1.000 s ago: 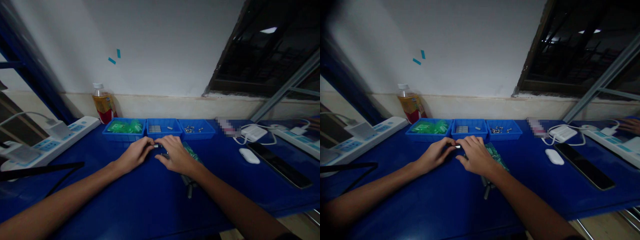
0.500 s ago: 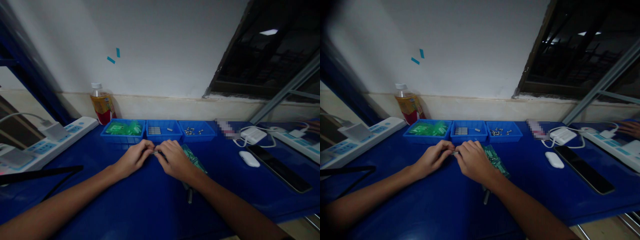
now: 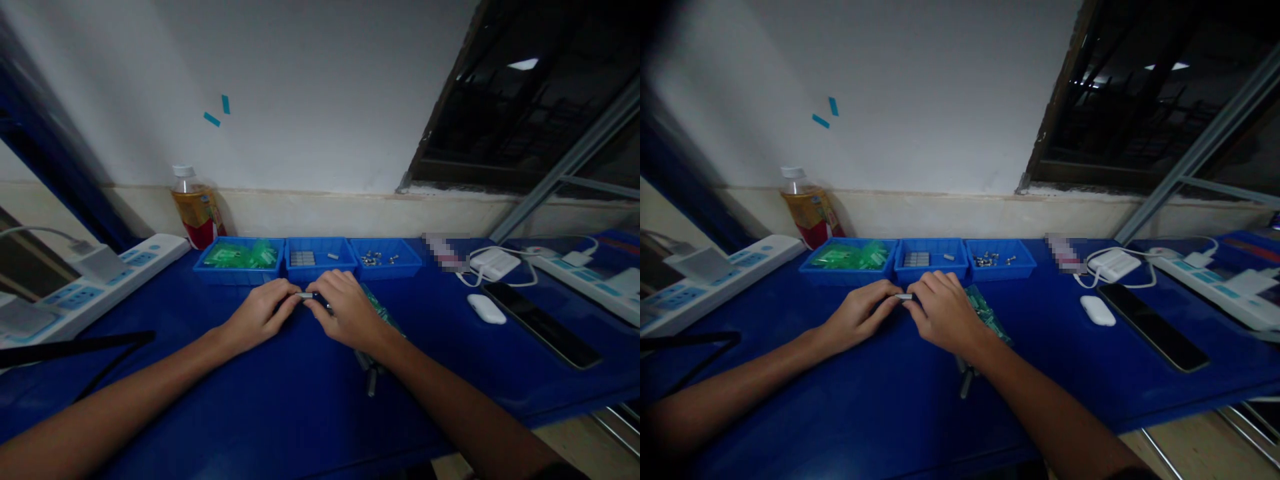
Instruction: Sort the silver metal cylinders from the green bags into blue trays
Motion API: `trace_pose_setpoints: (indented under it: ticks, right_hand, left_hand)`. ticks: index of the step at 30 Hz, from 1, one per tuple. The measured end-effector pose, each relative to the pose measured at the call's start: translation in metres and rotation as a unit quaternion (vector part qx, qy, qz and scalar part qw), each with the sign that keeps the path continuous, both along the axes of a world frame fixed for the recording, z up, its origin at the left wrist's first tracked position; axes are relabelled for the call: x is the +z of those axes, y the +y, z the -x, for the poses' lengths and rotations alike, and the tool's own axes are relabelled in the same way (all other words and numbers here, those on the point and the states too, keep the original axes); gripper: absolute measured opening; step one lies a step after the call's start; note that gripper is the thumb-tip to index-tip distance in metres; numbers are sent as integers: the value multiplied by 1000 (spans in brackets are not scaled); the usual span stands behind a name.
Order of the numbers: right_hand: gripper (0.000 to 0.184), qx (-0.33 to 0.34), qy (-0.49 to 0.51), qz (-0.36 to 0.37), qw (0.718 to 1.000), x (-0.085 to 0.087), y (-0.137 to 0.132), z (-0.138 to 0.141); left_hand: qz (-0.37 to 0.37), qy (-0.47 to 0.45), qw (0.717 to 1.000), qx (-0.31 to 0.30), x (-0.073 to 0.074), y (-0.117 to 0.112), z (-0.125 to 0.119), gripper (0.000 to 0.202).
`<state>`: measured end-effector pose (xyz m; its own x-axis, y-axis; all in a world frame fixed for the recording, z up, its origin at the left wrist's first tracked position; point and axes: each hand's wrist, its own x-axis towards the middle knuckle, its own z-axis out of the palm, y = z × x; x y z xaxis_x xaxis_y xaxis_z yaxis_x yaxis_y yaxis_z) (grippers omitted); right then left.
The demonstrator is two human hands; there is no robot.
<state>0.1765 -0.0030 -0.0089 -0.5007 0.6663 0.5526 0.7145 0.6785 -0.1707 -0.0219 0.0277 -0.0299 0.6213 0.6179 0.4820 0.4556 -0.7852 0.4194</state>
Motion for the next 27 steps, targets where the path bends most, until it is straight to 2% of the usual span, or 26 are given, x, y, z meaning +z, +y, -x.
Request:
trace_pose_setpoints:
  ticks: [3, 6, 8, 12, 17, 22, 27]
  right_hand:
    - [17, -28, 8, -24, 999, 1, 11, -10]
    - [18, -121, 45, -52, 990, -4, 30, -28]
    - [20, -180, 60, -52, 980, -10, 41, -39]
    - [23, -224, 58, -31, 972, -17, 51, -48]
    - [23, -207, 42, -26, 977, -18, 48, -44]
    - [20, -184, 57, -41, 980, -12, 40, -40]
    - [18, -68, 28, -26, 997, 5, 12, -18]
  left_hand:
    - [-7, 54, 998, -4, -1, -3, -2, 26]
    - [-36, 144, 988, -30, 1, -8, -6, 37]
    - [-41, 183, 981, -45, 2, -11, -8, 36]
    - [-26, 180, 982, -42, 2, -12, -9, 26]
    - [-11, 138, 990, -13, -4, -9, -8, 23]
    - [-31, 101, 994, -17, -4, -9, -6, 21]
    - [-20, 55, 998, 4, -2, -6, -6, 18]
